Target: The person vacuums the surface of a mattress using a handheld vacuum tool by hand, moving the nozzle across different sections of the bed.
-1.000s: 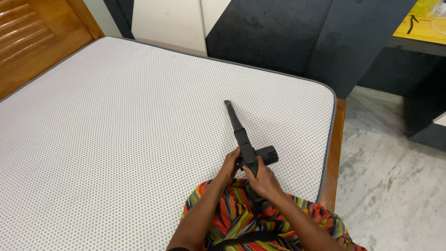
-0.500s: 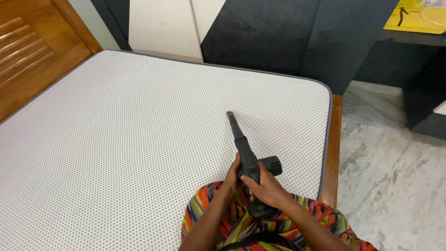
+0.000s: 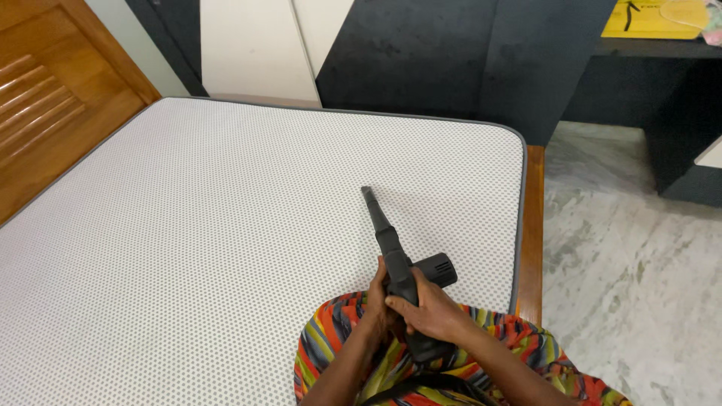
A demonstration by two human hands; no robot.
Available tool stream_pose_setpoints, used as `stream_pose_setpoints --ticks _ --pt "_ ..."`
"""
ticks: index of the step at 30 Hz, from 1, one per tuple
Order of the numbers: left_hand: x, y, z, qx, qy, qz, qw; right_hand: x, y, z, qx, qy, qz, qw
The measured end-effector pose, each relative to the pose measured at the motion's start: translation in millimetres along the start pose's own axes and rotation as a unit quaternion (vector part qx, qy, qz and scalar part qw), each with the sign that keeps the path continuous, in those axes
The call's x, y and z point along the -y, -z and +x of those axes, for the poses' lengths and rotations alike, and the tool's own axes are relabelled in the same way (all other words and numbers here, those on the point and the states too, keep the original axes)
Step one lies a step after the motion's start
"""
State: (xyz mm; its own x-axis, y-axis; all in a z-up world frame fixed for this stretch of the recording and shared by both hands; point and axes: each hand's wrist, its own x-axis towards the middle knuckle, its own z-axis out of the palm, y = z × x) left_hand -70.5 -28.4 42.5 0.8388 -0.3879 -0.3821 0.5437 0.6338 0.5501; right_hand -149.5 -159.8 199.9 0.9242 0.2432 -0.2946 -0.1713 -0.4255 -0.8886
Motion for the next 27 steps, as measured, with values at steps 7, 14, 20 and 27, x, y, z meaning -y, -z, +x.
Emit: stream_pose_setpoints --ticks 7,14,20,27 --pt "2 19 22 -0.021 0.01 0.055 0.998 -33 -23 20 -0.035 0.021 0.1 0.994" --pt "-10 -16 18 -0.031 0.057 0.074 0.995 -37 -8 26 -0.099 -0.003 0.094 0.991" --pt "3 -48 -25 -0.079 0.052 0.066 0.993 -17 10 -28 -0.056 0.058 0.154 0.985" --pt "-2 -15 63 -0.052 0.038 0.109 0.992 -44 9 37 -0.119 0.055 0.171 0.977"
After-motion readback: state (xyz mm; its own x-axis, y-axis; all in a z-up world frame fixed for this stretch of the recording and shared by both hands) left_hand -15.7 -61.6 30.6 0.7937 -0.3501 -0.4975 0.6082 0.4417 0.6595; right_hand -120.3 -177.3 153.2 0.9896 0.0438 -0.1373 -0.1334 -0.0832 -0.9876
